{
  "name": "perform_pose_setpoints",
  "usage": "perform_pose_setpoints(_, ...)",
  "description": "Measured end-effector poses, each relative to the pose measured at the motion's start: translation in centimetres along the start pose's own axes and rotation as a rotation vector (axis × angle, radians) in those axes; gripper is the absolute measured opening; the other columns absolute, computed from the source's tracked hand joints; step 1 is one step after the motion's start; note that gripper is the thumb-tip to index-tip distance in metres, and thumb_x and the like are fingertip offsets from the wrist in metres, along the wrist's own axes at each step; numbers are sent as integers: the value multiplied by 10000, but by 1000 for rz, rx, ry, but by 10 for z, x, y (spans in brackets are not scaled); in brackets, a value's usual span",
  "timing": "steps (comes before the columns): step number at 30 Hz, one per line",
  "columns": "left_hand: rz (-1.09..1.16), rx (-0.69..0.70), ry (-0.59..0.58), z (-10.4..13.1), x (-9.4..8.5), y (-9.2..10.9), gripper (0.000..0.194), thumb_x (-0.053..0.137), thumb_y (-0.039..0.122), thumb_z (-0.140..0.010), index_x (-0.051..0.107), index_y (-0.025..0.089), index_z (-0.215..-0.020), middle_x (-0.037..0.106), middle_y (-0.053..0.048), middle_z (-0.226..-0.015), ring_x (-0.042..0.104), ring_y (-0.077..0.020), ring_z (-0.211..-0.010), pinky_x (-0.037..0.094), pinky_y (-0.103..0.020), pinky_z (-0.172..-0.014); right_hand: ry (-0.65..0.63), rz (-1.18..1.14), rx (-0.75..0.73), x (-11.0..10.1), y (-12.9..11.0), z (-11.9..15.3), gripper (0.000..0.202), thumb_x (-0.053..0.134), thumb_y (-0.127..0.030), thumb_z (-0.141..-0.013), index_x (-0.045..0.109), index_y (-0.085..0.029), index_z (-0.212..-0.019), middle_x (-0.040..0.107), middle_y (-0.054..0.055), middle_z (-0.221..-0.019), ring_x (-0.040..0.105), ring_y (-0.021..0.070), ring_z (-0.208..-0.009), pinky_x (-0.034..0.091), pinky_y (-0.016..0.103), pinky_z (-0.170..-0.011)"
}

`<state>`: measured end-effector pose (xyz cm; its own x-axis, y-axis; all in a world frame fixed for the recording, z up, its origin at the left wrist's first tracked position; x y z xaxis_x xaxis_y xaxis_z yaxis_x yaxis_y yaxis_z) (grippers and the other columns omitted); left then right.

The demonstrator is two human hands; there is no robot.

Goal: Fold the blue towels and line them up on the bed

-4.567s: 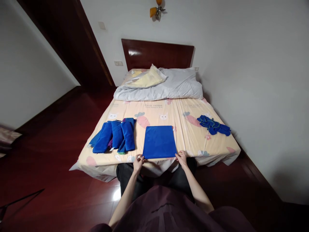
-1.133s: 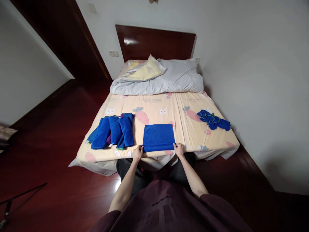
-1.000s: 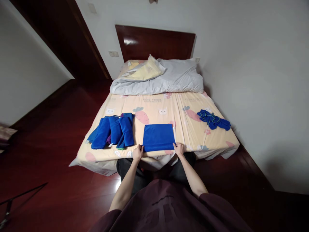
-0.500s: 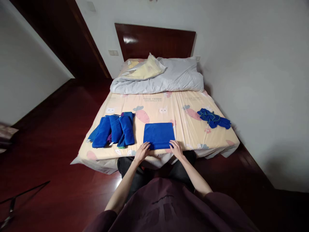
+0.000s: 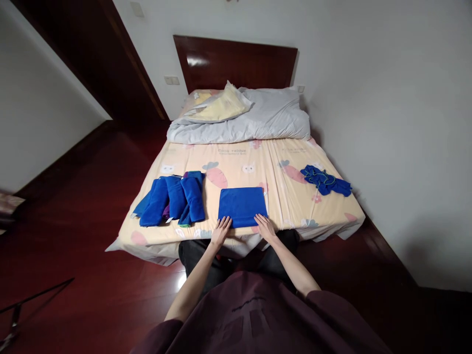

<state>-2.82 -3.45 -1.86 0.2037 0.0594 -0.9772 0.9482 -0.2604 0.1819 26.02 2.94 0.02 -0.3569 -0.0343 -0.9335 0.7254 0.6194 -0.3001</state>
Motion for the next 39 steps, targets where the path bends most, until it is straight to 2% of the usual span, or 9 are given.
perform_pose_setpoints(5, -20, -5, -37, -12, 2, -5, 618, 358, 45, -938, 529, 165, -1519, 491, -146, -1592, 430, -301, -1505, 360, -543, -1248, -70, 25, -9, -2, 4, -13, 646, 521, 38, -834, 641, -163, -1437, 596, 134, -1490, 555, 282, -1420, 456, 476, -1197)
perform_pose_setpoints(10, 1, 27, -59, -11, 1, -10, 650, 367, 29, -923, 514, 195, -1534, 508, -143, -1580, 441, -293, -1500, 390, -544, -1230, -95, -5, -1, -12, 8, -11, 677, 499, 74, -804, 659, -167, -1416, 603, 124, -1476, 569, 271, -1406, 478, 466, -1182)
perform_pose_setpoints(18, 80, 79, -103, 17, -2, -15, 707, 364, 2, -882, 491, 189, -1552, 492, -135, -1594, 395, -263, -1530, 342, -509, -1261, -124, -149, -35, -26, 5, 10, 687, 520, 82, -748, 707, -182, -1354, 646, 98, -1430, 604, 254, -1367, 493, 443, -1178)
perform_pose_setpoints(24, 259, 57, -162, 36, -15, -22, 740, 372, -14, -822, 554, 204, -1506, 489, -82, -1601, 411, -214, -1521, 267, -452, -1296, -125, -318, -34, -38, 4, 24, 639, 504, 61, -781, 735, -205, -1314, 706, 70, -1355, 648, 222, -1318, 492, 412, -1177)
perform_pose_setpoints(26, 348, 24, -167, 33, -21, -26, 735, 395, -8, -794, 592, 212, -1468, 542, -65, -1562, 465, -194, -1485, 268, -427, -1296, -107, -361, 16, -38, 6, 22, 622, 523, 51, -778, 750, -219, -1290, 723, 64, -1330, 663, 222, -1298, 490, 418, -1177)
perform_pose_setpoints(28, 447, -38, -157, 26, -26, -31, 697, 441, 21, -775, 633, 210, -1418, 620, -65, -1485, 551, -199, -1411, 340, -404, -1258, -71, -406, 99, -34, 9, 18, 584, 543, 25, -785, 766, -237, -1256, 744, 54, -1296, 689, 219, -1257, 506, 415, -1156)
perform_pose_setpoints(32, 620, -219, -79, 14, -36, -43, 508, 544, 164, -793, 715, 187, -1271, 768, -87, -1212, 722, -245, -1121, 546, -368, -1029, 56, -558, 298, -21, 22, 8, 415, 570, -113, -847, 779, -226, -1186, 785, 55, -1199, 737, 221, -1151, 557, 406, -1077)
perform_pose_setpoints(35, 670, -337, 31, 12, -40, -48, 392, 590, 338, -828, 749, 184, -1152, 795, -89, -1022, 746, -271, -934, 588, -384, -886, 174, -645, 376, -13, 32, 4, 307, 640, -275, -860, 783, -185, -1116, 800, 95, -1121, 756, 256, -1069, 580, 430, -1015)
perform_pose_setpoints(39, 744, -418, 131, 17, -38, -53, 381, 609, 474, -820, 737, 196, -1047, 791, -87, -964, 743, -283, -901, 591, -390, -833, 250, -670, 442, -9, 43, 8, 349, 705, -429, -827, 782, -160, -1036, 802, 114, -1011, 754, 267, -934, 600, 414, -907)
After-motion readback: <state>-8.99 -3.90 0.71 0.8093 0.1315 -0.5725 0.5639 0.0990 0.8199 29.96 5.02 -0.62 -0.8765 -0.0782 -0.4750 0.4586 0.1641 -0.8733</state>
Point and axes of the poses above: each hand's wrist, its own z-axis away from the middle knuckle, its own x-axis out of the palm, y = z × x, the point moved 2 cm from there along -z, towards the middle knuckle
